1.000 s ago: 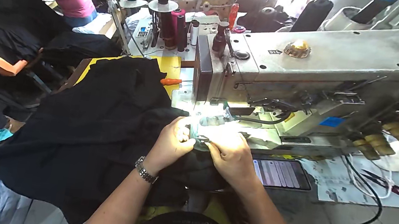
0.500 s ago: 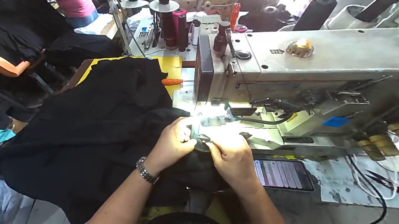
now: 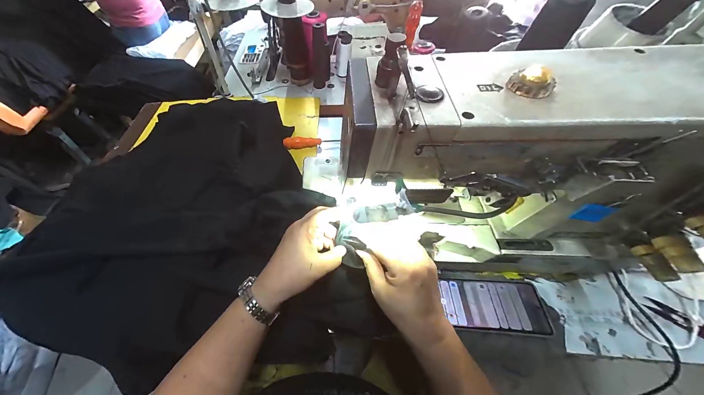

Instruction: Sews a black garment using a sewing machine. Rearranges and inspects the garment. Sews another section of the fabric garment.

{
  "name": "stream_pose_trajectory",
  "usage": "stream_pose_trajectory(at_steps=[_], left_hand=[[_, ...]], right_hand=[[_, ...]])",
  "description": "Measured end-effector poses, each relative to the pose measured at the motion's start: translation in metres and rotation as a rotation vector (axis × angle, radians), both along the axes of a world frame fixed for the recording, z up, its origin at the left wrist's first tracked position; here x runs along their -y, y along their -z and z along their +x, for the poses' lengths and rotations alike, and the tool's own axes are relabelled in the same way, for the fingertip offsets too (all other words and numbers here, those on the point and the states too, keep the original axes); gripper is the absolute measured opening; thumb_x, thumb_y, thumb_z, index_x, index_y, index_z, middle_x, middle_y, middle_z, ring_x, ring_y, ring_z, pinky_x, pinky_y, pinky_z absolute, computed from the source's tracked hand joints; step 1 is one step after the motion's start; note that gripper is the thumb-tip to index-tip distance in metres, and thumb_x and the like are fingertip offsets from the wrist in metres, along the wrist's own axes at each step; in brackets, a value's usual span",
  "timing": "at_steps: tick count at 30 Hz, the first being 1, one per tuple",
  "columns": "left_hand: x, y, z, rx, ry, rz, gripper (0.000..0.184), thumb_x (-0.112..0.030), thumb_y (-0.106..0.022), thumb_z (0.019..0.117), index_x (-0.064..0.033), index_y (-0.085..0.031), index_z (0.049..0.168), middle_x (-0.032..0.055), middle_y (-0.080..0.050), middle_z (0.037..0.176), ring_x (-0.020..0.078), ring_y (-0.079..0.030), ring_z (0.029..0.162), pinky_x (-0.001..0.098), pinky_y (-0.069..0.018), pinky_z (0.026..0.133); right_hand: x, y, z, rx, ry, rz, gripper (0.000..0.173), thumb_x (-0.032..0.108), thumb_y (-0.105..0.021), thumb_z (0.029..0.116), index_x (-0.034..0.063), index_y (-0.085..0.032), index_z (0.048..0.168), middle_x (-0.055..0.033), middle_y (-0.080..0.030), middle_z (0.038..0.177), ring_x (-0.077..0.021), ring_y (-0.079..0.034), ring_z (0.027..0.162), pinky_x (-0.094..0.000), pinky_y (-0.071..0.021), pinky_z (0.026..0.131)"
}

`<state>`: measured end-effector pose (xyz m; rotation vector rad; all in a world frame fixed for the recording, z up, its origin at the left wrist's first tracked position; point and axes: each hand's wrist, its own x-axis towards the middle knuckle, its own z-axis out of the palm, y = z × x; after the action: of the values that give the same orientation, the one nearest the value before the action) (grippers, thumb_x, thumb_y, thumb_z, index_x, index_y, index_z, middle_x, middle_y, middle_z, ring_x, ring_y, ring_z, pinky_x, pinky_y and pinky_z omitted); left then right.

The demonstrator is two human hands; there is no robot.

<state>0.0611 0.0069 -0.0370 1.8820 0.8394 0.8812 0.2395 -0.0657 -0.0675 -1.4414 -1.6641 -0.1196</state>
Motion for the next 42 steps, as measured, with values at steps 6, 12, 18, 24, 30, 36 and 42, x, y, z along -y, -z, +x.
stream_pose_trajectory(at_steps=[6,12,18,24,30,36,42], left_hand=[[-0.0008,0.0002,-0.0016,0.001,0.006,-0.001,0.044,-0.009,-0.067,0.0850,-0.0031,-0.064,0.129,-0.0001,-0.068,0.094,0.0042,-0.061,0.072,0.0216,-0.0544,0.067],[0.0004,-0.0007,-0.0002,-0.011,-0.005,0.000,0.044,-0.008,-0.066,0.0841,-0.0021,-0.063,0.128,-0.0003,-0.068,0.092,0.0040,-0.061,0.072,0.0216,-0.0541,0.067],[0.0022,0.0004,0.0008,0.013,-0.005,-0.011,0.047,-0.007,-0.066,0.0850,0.0001,-0.061,0.131,0.0011,-0.068,0.094,0.0043,-0.063,0.073,0.0210,-0.0558,0.069],[0.0029,0.0013,0.0017,0.003,-0.011,-0.011,0.048,-0.007,-0.066,0.0849,0.0002,-0.060,0.133,0.0022,-0.067,0.097,0.0048,-0.062,0.072,0.0210,-0.0553,0.068],[0.0027,0.0032,0.0016,-0.003,-0.013,0.012,0.050,-0.008,-0.066,0.0854,-0.0004,-0.060,0.134,0.0039,-0.067,0.104,0.0045,-0.062,0.073,0.0207,-0.0557,0.069],[0.0022,0.0039,0.0004,-0.011,-0.005,0.029,0.046,-0.008,-0.066,0.0861,-0.0001,-0.061,0.131,0.0038,-0.067,0.104,0.0055,-0.064,0.077,0.0223,-0.0567,0.071],[0.0016,0.0048,0.0005,0.001,-0.002,0.021,0.046,-0.007,-0.066,0.0862,0.0004,-0.061,0.131,0.0042,-0.067,0.102,0.0061,-0.064,0.076,0.0226,-0.0571,0.071]], right_hand=[[-0.0010,0.0005,0.0016,-0.109,-0.038,0.015,0.019,0.020,-0.064,0.0968,0.0188,-0.082,0.103,-0.0013,-0.078,0.101,-0.0167,-0.072,0.097,-0.0389,-0.0581,0.086],[0.0025,-0.0074,0.0043,-0.012,0.028,-0.013,0.020,0.021,-0.062,0.0944,0.0180,-0.081,0.101,-0.0018,-0.078,0.097,-0.0193,-0.072,0.092,-0.0406,-0.0578,0.082],[0.0045,-0.0058,0.0029,0.107,0.041,-0.015,0.021,0.019,-0.063,0.0931,0.0201,-0.082,0.102,-0.0030,-0.078,0.094,-0.0237,-0.072,0.089,-0.0434,-0.0551,0.078],[0.0061,-0.0071,0.0017,0.126,0.063,-0.021,0.021,0.019,-0.063,0.0930,0.0200,-0.082,0.102,-0.0032,-0.078,0.092,-0.0234,-0.072,0.086,-0.0429,-0.0543,0.075],[0.0067,-0.0071,0.0021,0.128,0.086,-0.026,0.021,0.020,-0.063,0.0930,0.0192,-0.082,0.102,-0.0037,-0.077,0.092,-0.0238,-0.072,0.085,-0.0433,-0.0543,0.074],[0.0062,-0.0071,0.0039,0.120,0.061,-0.024,0.020,0.020,-0.063,0.0923,0.0180,-0.082,0.099,-0.0040,-0.077,0.092,-0.0241,-0.072,0.087,-0.0440,-0.0549,0.076],[0.0064,-0.0085,0.0036,0.104,0.043,-0.020,0.021,0.019,-0.062,0.0929,0.0190,-0.081,0.102,-0.0032,-0.077,0.093,-0.0228,-0.072,0.087,-0.0431,-0.0542,0.076]])
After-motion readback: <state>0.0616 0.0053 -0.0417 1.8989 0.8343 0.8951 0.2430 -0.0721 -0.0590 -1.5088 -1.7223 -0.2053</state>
